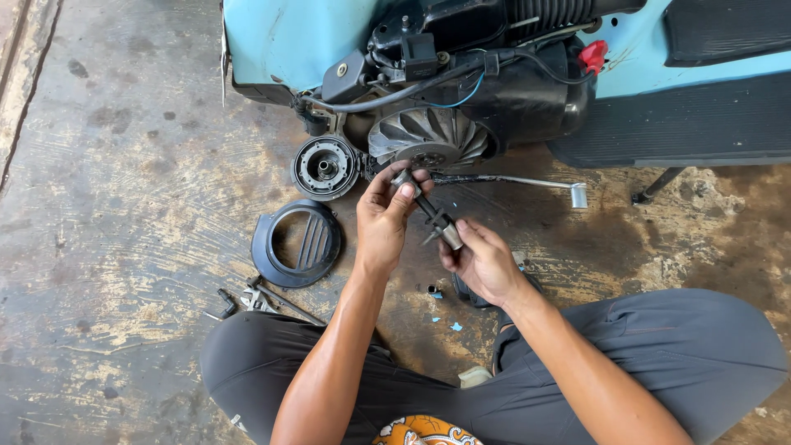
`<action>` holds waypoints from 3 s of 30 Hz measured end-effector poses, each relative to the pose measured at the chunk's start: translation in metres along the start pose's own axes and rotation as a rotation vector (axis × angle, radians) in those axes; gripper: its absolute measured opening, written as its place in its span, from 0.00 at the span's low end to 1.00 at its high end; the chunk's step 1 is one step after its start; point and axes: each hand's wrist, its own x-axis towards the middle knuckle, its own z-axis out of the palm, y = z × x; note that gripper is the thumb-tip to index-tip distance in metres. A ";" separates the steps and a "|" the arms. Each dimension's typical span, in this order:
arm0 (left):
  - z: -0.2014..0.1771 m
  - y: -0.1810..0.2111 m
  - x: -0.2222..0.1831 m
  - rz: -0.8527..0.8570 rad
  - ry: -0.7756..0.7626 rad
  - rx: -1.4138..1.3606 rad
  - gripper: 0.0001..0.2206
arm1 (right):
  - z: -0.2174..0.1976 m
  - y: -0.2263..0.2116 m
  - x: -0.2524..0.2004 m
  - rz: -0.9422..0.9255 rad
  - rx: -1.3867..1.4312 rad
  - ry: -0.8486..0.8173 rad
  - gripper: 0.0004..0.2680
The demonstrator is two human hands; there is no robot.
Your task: Disassembling various components of a scooter, including the handlebar assembly and engine cooling fan, using an impact driver and manual tools.
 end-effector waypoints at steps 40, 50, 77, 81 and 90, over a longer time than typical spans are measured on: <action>-0.008 -0.010 0.002 0.010 0.036 -0.001 0.16 | 0.028 -0.010 -0.016 0.113 -0.108 0.053 0.19; -0.008 -0.006 0.000 -0.015 0.053 0.039 0.16 | 0.021 -0.005 -0.012 0.078 -0.051 0.013 0.16; -0.009 -0.003 0.000 -0.026 0.052 -0.005 0.16 | 0.027 -0.002 -0.018 0.117 -0.037 -0.023 0.15; -0.011 -0.002 -0.001 -0.022 0.041 0.006 0.16 | 0.015 0.008 -0.010 -0.009 -0.035 -0.068 0.08; 0.022 0.021 -0.018 0.107 -0.116 0.512 0.18 | 0.010 -0.002 -0.015 -0.106 -0.561 -0.155 0.04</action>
